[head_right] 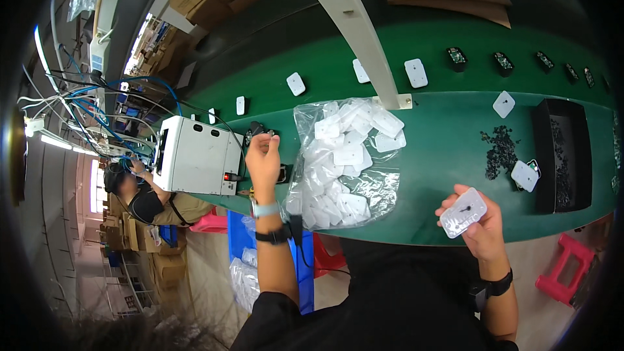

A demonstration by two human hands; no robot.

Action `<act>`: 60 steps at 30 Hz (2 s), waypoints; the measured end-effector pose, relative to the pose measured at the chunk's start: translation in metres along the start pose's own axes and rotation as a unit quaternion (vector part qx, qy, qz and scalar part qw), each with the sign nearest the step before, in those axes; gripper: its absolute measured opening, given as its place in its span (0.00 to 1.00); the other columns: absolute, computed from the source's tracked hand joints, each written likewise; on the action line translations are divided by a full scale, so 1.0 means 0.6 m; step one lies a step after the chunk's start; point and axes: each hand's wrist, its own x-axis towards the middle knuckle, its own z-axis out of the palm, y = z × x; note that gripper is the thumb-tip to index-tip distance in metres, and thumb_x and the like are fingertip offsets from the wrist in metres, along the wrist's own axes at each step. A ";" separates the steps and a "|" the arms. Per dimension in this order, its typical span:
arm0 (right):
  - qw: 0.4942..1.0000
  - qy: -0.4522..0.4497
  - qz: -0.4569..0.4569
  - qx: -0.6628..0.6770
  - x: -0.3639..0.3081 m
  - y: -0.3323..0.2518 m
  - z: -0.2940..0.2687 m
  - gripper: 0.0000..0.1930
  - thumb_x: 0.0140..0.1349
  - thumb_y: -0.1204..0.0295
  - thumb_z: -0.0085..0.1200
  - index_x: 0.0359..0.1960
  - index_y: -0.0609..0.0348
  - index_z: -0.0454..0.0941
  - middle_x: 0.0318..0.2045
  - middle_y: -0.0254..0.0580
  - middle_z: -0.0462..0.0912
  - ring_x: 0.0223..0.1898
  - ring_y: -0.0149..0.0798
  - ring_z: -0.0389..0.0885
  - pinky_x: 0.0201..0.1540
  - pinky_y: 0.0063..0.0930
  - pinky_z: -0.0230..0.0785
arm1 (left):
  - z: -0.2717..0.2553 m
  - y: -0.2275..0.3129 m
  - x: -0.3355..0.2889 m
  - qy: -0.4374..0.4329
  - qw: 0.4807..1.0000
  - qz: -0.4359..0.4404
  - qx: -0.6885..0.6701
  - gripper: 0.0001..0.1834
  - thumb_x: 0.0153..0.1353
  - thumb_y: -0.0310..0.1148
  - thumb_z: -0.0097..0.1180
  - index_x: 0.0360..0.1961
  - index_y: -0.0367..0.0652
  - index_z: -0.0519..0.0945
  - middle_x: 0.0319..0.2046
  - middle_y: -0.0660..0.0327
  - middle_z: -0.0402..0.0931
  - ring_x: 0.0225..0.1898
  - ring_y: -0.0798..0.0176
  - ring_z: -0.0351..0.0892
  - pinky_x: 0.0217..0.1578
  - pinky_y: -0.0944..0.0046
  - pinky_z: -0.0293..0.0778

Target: The person assembles small electronic devices by inserting circuit boards into white plastic casings and securing them with screws. They repeatedly pick up a casing, insert a board, add screws, and place the finished unit on the table.

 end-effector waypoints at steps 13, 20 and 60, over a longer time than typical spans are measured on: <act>0.999 -0.025 0.015 -0.032 -0.009 0.002 0.012 0.43 0.52 0.63 0.77 0.67 0.66 0.68 0.51 0.47 0.82 0.52 0.45 0.84 0.56 0.42 0.78 | -0.007 -0.043 -0.014 0.007 0.986 0.047 -0.159 0.27 0.56 0.21 0.69 0.54 0.33 0.69 0.45 0.52 0.74 0.43 0.60 0.80 0.43 0.62 0.77; 0.997 -0.075 0.001 0.001 0.031 -0.003 0.036 0.38 0.52 0.71 0.76 0.65 0.63 0.69 0.52 0.45 0.81 0.54 0.41 0.81 0.60 0.39 0.73 | -0.017 0.175 -0.170 -0.196 0.875 -0.101 -0.431 0.31 0.49 0.08 0.66 0.55 0.34 0.72 0.48 0.55 0.78 0.48 0.65 0.81 0.46 0.70 0.79; 0.892 0.022 -0.142 -0.428 0.009 -0.046 0.062 0.23 0.51 0.70 0.75 0.49 0.62 0.86 0.47 0.48 0.86 0.43 0.41 0.88 0.48 0.28 0.80 | 0.109 0.294 -0.291 -0.385 0.780 -0.077 -0.488 0.27 0.59 0.16 0.66 0.60 0.29 0.75 0.49 0.56 0.79 0.50 0.62 0.82 0.52 0.66 0.79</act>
